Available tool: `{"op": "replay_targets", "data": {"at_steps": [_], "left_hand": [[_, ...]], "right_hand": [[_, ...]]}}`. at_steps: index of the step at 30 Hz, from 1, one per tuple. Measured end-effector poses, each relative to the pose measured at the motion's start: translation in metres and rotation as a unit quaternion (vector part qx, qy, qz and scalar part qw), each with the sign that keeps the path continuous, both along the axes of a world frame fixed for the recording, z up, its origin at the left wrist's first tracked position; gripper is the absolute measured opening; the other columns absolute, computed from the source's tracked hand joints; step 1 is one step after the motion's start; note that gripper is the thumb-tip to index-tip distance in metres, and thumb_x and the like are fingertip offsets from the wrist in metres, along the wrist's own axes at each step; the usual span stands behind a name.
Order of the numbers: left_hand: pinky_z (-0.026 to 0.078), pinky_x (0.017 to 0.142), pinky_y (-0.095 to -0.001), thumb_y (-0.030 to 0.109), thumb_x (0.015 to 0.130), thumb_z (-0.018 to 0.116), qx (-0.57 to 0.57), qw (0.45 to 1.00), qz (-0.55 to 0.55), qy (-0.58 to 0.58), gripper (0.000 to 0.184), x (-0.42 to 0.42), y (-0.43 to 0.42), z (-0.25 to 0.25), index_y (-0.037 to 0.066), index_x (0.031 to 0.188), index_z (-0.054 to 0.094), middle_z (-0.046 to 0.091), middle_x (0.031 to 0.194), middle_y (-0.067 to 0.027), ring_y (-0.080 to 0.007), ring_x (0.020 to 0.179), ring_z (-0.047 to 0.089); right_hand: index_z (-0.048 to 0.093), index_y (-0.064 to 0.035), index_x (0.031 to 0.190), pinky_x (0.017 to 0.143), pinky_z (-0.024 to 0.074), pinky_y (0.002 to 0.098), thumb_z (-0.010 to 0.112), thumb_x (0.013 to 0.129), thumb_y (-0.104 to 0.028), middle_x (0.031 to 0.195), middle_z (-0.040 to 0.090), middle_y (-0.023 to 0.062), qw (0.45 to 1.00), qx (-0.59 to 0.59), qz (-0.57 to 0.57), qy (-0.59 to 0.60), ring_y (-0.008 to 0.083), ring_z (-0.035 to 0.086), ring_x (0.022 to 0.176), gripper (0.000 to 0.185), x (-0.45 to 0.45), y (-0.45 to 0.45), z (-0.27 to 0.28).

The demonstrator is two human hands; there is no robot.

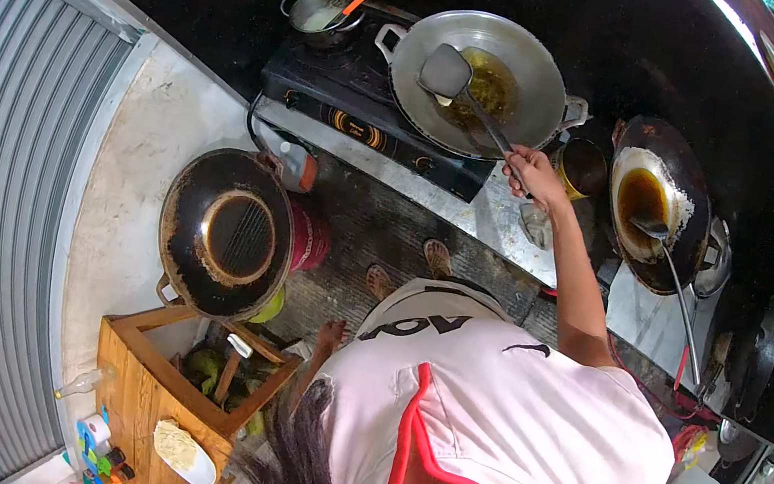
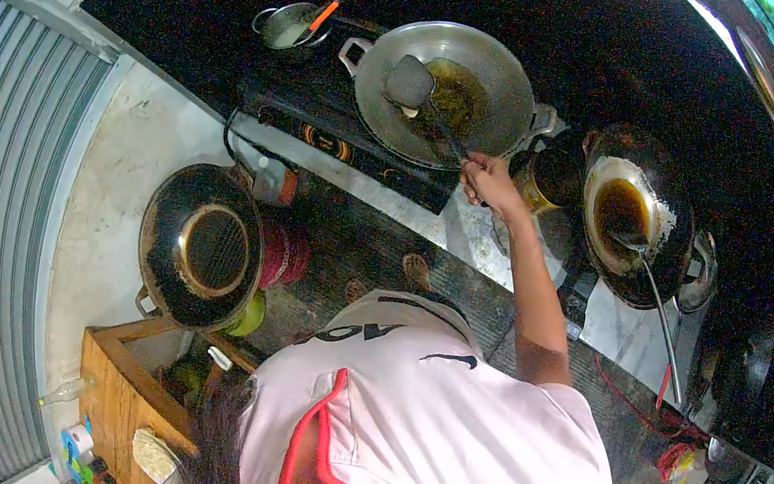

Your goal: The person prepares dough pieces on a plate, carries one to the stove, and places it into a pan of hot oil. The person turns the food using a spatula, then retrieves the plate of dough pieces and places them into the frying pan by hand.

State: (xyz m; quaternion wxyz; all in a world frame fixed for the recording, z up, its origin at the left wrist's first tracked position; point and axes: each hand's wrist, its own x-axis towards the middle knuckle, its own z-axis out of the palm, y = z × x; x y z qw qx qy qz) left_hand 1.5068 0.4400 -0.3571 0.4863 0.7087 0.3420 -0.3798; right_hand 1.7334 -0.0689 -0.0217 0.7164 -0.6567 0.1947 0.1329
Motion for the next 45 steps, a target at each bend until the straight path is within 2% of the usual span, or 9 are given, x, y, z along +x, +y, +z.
{"op": "replay_targets", "data": {"at_steps": [11, 14, 20, 29, 30, 32, 34, 38, 45], "left_hand": [[0.044, 0.043, -0.0319, 0.028, 0.086, 0.05, -0.057, 0.996, 0.023, -0.06, 0.028, 0.019, -0.002, -0.022, 0.0, 0.086, 0.053, 0.064, 0.071, -0.0085, -0.016, 0.055, 0.058], [0.041, 0.04, -0.031, 0.029, 0.087, 0.048, -0.098, 0.981, -0.096, -0.136, 0.028, 0.025, 0.009, -0.062, 0.001, 0.083, 0.051, 0.064, 0.069, -0.0084, -0.0153, 0.051, 0.056], [0.041, 0.043, -0.0283, 0.035, 0.088, 0.043, -0.068, 0.997, 0.032, 0.018, 0.03, 0.038, 0.0, -0.046, 0.007, 0.083, 0.048, 0.064, 0.069, -0.0083, -0.0143, 0.049, 0.053], [0.046, 0.051, -0.032, 0.04, 0.085, 0.048, -0.145, 0.966, -0.153, -0.147, 0.035, 0.019, 0.013, -0.08, 0.005, 0.084, 0.053, 0.063, 0.087, -0.0116, -0.0181, 0.064, 0.058], [0.047, 0.054, -0.033, 0.038, 0.083, 0.05, -0.118, 0.951, -0.166, -0.231, 0.034, 0.025, 0.014, -0.081, 0.004, 0.084, 0.055, 0.063, 0.09, -0.0121, -0.0196, 0.066, 0.059], [0.047, 0.06, -0.0371, 0.035, 0.081, 0.053, 0.219, 0.699, -0.529, -0.429, 0.034, 0.068, -0.014, -0.084, 0.002, 0.084, 0.06, 0.063, 0.083, -0.0128, -0.0248, 0.068, 0.061], [0.045, 0.057, -0.0354, 0.04, 0.08, 0.054, -0.078, 0.954, -0.144, -0.25, 0.04, 0.119, -0.074, 0.051, 0.0, 0.08, 0.061, 0.062, 0.069, -0.0106, -0.0215, 0.061, 0.059], [0.043, 0.053, -0.0277, 0.041, 0.079, 0.06, -0.06, 0.936, -0.114, -0.326, 0.041, 0.19, -0.149, 0.037, 0.001, 0.075, 0.061, 0.062, 0.065, -0.0076, -0.0137, 0.061, 0.058], [0.046, 0.054, -0.0301, 0.048, 0.077, 0.062, -0.137, 0.984, 0.019, -0.113, 0.045, 0.262, -0.258, 0.089, 0.003, 0.077, 0.059, 0.061, 0.071, -0.0074, -0.015, 0.063, 0.059]], "right_hand": [[0.049, 0.0043, 0.1, 0.036, 0.0331, 0.0221, 0.044, 0.087, -0.013, 0.066, 0.048, 0.0023, 0.993, -0.087, -0.081, -0.026, 0.0067, 0.04, 0.043, 0.022, -0.026, -0.038, -0.011], [0.05, 0.0015, 0.093, 0.037, 0.0338, 0.0221, 0.044, 0.087, -0.014, 0.065, 0.047, 0.0016, 0.985, -0.112, -0.128, -0.008, 0.0069, 0.041, 0.045, 0.017, -0.03, -0.038, 0.0], [0.049, 0.0001, 0.088, 0.038, 0.034, 0.0225, 0.045, 0.087, -0.015, 0.065, 0.047, 0.0022, 0.985, -0.103, -0.135, 0.005, 0.007, 0.042, 0.046, 0.015, -0.032, -0.04, -0.016], [0.05, 0.0005, 0.092, 0.037, 0.0319, 0.0227, 0.047, 0.087, -0.014, 0.066, 0.048, 0.0025, 0.995, -0.039, -0.087, 0.014, 0.0067, 0.04, 0.044, 0.016, -0.036, -0.025, 0.0], [0.05, 0.0006, 0.093, 0.037, 0.0321, 0.0226, 0.046, 0.087, -0.014, 0.066, 0.048, 0.0027, 0.995, -0.048, -0.081, 0.012, 0.0066, 0.04, 0.044, 0.016, -0.037, -0.022, 0.005], [0.049, -0.0005, 0.09, 0.035, 0.0314, 0.0229, 0.047, 0.088, -0.015, 0.065, 0.049, 0.0028, 0.994, -0.069, -0.082, -0.016, 0.0076, 0.04, 0.042, 0.015, -0.041, -0.016, 0.014], [0.049, -0.0022, 0.09, 0.034, 0.0305, 0.0229, 0.047, 0.088, -0.017, 0.065, 0.05, 0.0021, 0.992, -0.076, -0.097, -0.011, 0.0078, 0.04, 0.041, 0.015, -0.047, -0.014, 0.018], [0.05, -0.0016, 0.088, 0.035, 0.0304, 0.0244, 0.047, 0.088, -0.017, 0.065, 0.05, 0.0024, 0.994, -0.088, -0.07, -0.003, 0.009, 0.042, 0.041, 0.016, -0.054, -0.015, 0.026], [0.052, -0.0026, 0.101, 0.035, 0.0316, 0.0227, 0.047, 0.089, -0.016, 0.062, 0.05, 0.0013, 0.994, -0.077, -0.076, 0.012, 0.0068, 0.041, 0.04, 0.019, -0.057, -0.017, 0.013]]}}
